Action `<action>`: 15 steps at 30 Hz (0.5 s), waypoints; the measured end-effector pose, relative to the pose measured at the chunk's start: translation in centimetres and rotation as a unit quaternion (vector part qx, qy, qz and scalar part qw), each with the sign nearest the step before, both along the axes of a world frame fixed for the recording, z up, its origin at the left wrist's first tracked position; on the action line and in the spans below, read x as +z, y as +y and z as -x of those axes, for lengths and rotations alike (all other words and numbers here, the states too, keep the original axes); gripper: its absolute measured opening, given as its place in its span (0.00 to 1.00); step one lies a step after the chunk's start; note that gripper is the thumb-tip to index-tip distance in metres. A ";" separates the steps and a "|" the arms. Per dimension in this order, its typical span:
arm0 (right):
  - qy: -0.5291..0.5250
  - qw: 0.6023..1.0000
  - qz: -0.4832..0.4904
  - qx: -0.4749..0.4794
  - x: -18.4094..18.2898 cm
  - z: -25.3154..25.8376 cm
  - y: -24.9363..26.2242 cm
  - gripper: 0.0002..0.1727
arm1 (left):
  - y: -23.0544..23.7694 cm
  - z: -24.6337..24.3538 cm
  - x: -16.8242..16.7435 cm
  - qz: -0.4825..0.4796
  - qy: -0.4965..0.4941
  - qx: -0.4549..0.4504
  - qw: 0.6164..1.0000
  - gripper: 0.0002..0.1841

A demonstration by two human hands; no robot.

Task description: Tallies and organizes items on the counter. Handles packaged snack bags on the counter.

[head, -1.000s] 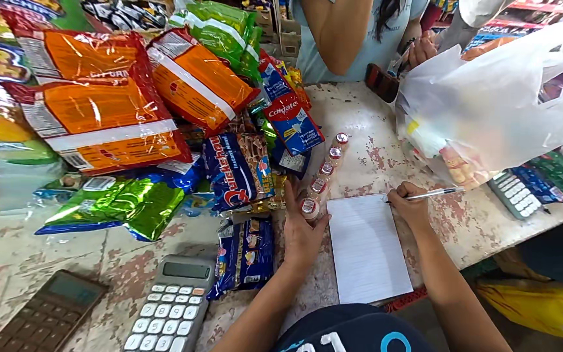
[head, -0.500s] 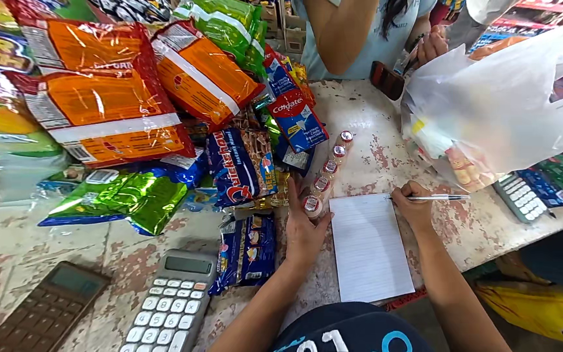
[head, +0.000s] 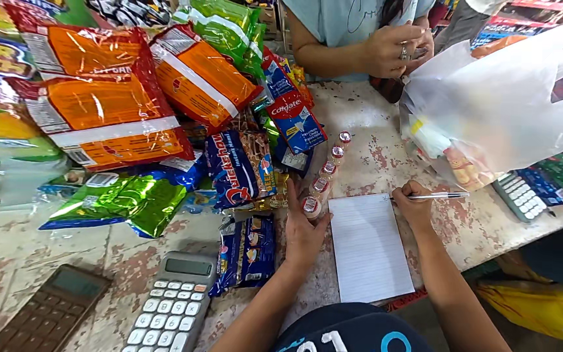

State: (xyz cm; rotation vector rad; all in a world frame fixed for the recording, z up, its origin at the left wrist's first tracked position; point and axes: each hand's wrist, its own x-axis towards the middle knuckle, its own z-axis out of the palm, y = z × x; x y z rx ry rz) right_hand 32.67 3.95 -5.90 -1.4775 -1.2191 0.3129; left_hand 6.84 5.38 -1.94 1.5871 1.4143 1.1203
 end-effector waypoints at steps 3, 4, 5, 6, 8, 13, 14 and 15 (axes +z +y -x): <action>-0.001 1.000 0.006 0.000 -0.3 -0.4 -0.1 0.21 | 0.0 0.0 0.2 0.011 0.004 -0.003 1.000 0.61; 0.003 1.000 0.006 0.003 -0.4 -0.6 0.0 0.21 | 0.1 -0.1 0.2 0.012 0.006 -0.004 1.000 0.61; 0.007 1.000 0.007 0.003 -0.4 -0.7 0.0 0.21 | 0.1 -0.1 0.3 0.014 0.007 -0.004 1.000 0.60; 0.010 1.000 0.007 0.005 -0.5 -0.8 0.0 0.21 | 0.2 -0.1 0.3 0.013 0.010 -0.004 1.000 0.60; 0.011 1.000 0.005 0.006 -0.3 -0.6 0.1 0.21 | 0.1 0.0 0.0 -0.002 0.014 -0.005 1.000 0.57; 0.161 0.985 0.054 -0.019 -0.1 -2.6 0.1 0.17 | 0.5 -0.5 0.7 -0.013 0.013 -0.027 0.999 0.37; 0.207 0.975 0.080 -0.012 0.9 -2.4 0.0 0.16 | 0.8 -0.8 0.9 -0.004 0.001 -0.039 0.999 0.34; 0.228 0.967 0.109 0.013 2.1 -1.6 -0.2 0.15 | 1.2 -1.3 0.9 0.006 -0.011 -0.050 0.999 0.32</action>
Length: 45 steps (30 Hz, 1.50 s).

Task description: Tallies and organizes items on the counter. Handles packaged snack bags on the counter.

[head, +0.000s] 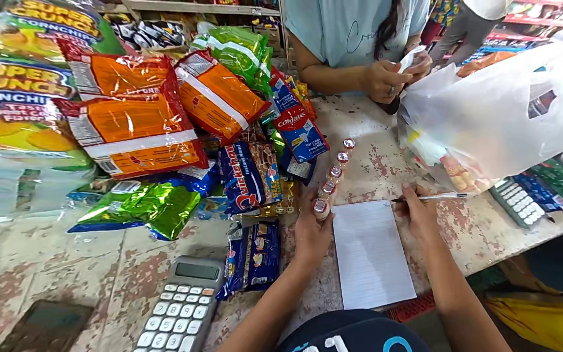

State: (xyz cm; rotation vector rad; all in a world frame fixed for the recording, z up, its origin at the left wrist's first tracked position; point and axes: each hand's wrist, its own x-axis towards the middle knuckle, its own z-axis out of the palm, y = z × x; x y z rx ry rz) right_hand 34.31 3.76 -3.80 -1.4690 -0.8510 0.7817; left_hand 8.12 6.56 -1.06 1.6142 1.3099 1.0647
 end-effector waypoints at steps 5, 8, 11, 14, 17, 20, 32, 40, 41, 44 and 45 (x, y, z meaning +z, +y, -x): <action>-0.037 0.984 0.038 0.168 2.7 5.8 0.2 0.10 | 2.5 -1.5 -1.1 0.062 -0.033 -0.049 0.996 0.34; -0.046 0.984 0.016 0.172 1.2 8.2 1.5 0.13 | 3.1 -1.3 -1.3 0.038 -0.032 -0.038 0.998 0.39; -0.074 0.988 -0.024 0.136 -0.2 8.9 2.8 0.16 | 2.0 -0.1 -0.7 0.042 -0.015 -0.010 0.999 0.48; -0.081 0.986 -0.045 0.138 -1.0 8.5 3.6 0.15 | -0.1 1.2 1.2 0.087 0.082 -0.048 0.992 0.56; -0.102 0.978 -0.048 0.173 -1.4 8.9 4.0 0.14 | -1.1 1.3 1.2 0.084 0.113 -0.076 0.987 0.52; -0.152 0.971 -0.095 0.161 -2.4 9.8 4.1 0.14 | -0.7 1.4 1.2 0.088 0.115 -0.086 0.986 0.51; -0.217 0.956 -0.121 0.158 -3.4 9.8 3.9 0.17 | -0.2 1.3 1.3 0.124 0.142 -0.087 0.978 0.49; -0.138 0.978 -0.075 0.139 -2.0 8.1 3.9 0.13 | 0.0 1.6 1.8 0.121 0.141 -0.098 0.978 0.48; -0.159 0.973 -0.096 0.136 -2.5 8.0 4.0 0.14 | 0.0 1.6 1.9 0.125 0.143 -0.099 0.977 0.48; -0.215 0.958 -0.136 0.134 -3.4 7.7 4.2 0.16 | 0.2 1.6 2.3 0.136 0.153 -0.109 0.973 0.48; -0.222 0.955 -0.138 0.139 -3.5 7.7 4.3 0.16 | 0.2 1.7 2.4 0.140 0.155 -0.111 0.972 0.47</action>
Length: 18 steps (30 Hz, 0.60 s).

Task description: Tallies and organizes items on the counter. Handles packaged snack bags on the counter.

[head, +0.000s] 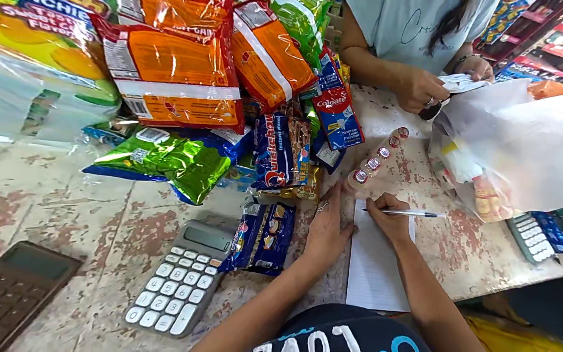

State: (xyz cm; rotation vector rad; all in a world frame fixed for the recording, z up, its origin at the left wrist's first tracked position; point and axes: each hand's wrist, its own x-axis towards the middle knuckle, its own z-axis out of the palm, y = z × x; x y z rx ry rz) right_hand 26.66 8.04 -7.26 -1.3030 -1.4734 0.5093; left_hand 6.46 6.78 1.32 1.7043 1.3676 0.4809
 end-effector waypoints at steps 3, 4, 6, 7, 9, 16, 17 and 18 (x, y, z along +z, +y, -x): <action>-0.009 1.000 0.004 0.013 -0.1 0.1 0.1 0.16 | 0.1 0.0 0.0 0.008 0.015 -0.004 1.000 0.47; -0.014 1.000 0.005 0.013 -0.1 0.1 0.1 0.16 | 0.1 0.0 0.1 0.013 0.017 -0.004 1.000 0.48; -0.022 1.000 0.003 0.015 -0.4 0.1 0.2 0.17 | 0.1 0.1 0.2 0.020 0.020 -0.004 1.000 0.47; -0.023 1.000 0.002 0.018 -0.6 0.0 0.2 0.18 | 0.1 0.1 0.2 0.021 0.022 -0.004 1.000 0.47; -0.024 0.999 -0.001 0.022 -0.6 -0.2 0.4 0.18 | 0.2 0.2 0.3 0.024 0.025 -0.006 0.999 0.47; -0.026 0.999 0.001 0.028 -0.2 -0.3 0.3 0.16 | 0.2 0.3 0.0 0.026 0.002 -0.001 1.000 0.47; -0.034 0.999 0.002 0.016 0.0 -0.3 0.3 0.16 | 0.1 0.3 -0.1 0.023 -0.005 0.002 1.000 0.46; -0.041 0.999 0.000 0.007 0.0 -0.2 0.2 0.17 | 0.1 0.4 -0.1 0.022 -0.006 0.001 1.000 0.46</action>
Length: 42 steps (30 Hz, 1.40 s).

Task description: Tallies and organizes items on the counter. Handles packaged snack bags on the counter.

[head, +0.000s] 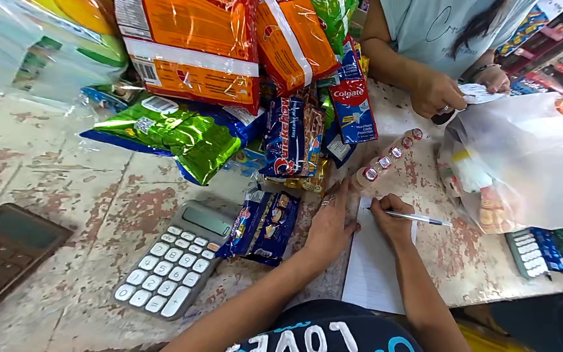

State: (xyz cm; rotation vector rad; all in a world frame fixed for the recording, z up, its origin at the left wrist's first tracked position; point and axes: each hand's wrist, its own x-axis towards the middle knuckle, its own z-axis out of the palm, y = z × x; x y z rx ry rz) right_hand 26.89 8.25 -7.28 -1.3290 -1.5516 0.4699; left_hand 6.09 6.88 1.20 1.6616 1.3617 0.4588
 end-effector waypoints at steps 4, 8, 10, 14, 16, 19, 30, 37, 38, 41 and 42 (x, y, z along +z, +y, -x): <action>0.000 1.000 0.001 0.016 -0.4 -0.3 0.0 0.17 | 0.1 0.0 0.3 0.007 0.008 -0.008 1.000 0.46; 0.006 1.000 0.005 0.003 -0.1 -0.1 0.2 0.18 | 0.1 0.0 0.1 0.004 0.004 -0.003 1.000 0.46; 0.008 1.000 0.006 0.007 -0.2 -0.2 0.0 0.18 | 0.1 0.0 0.1 0.004 0.005 -0.004 1.000 0.46; 0.019 1.000 0.006 0.015 -0.1 -0.2 0.2 0.17 | 0.2 0.0 0.4 0.006 0.015 -0.007 1.000 0.46; 0.011 1.000 -0.002 0.001 -0.1 -0.1 0.2 0.18 | 0.1 0.0 0.4 0.003 0.014 -0.010 1.000 0.46; 0.004 1.000 -0.004 0.006 -0.2 -0.3 0.2 0.18 | 0.1 0.0 0.4 0.003 0.017 -0.012 1.000 0.46; -0.010 1.000 -0.012 -0.007 -0.1 -0.6 0.3 0.18 | 0.1 0.1 0.5 0.005 0.006 -0.013 1.000 0.46; -0.016 1.000 -0.017 -0.019 0.0 -0.5 0.2 0.19 | 0.1 0.1 0.5 0.005 0.008 -0.014 1.000 0.46; -0.019 0.999 -0.018 -0.022 0.0 -0.5 0.2 0.19 | 0.1 0.1 0.5 0.004 0.007 -0.012 1.000 0.46; -0.018 1.000 -0.016 -0.016 -0.1 -0.4 0.0 0.18 | 0.1 0.1 0.3 0.004 0.008 -0.010 1.000 0.47; -0.016 1.000 -0.019 -0.019 0.0 -0.4 0.0 0.18 | 0.1 0.1 0.4 0.005 0.011 -0.011 1.000 0.47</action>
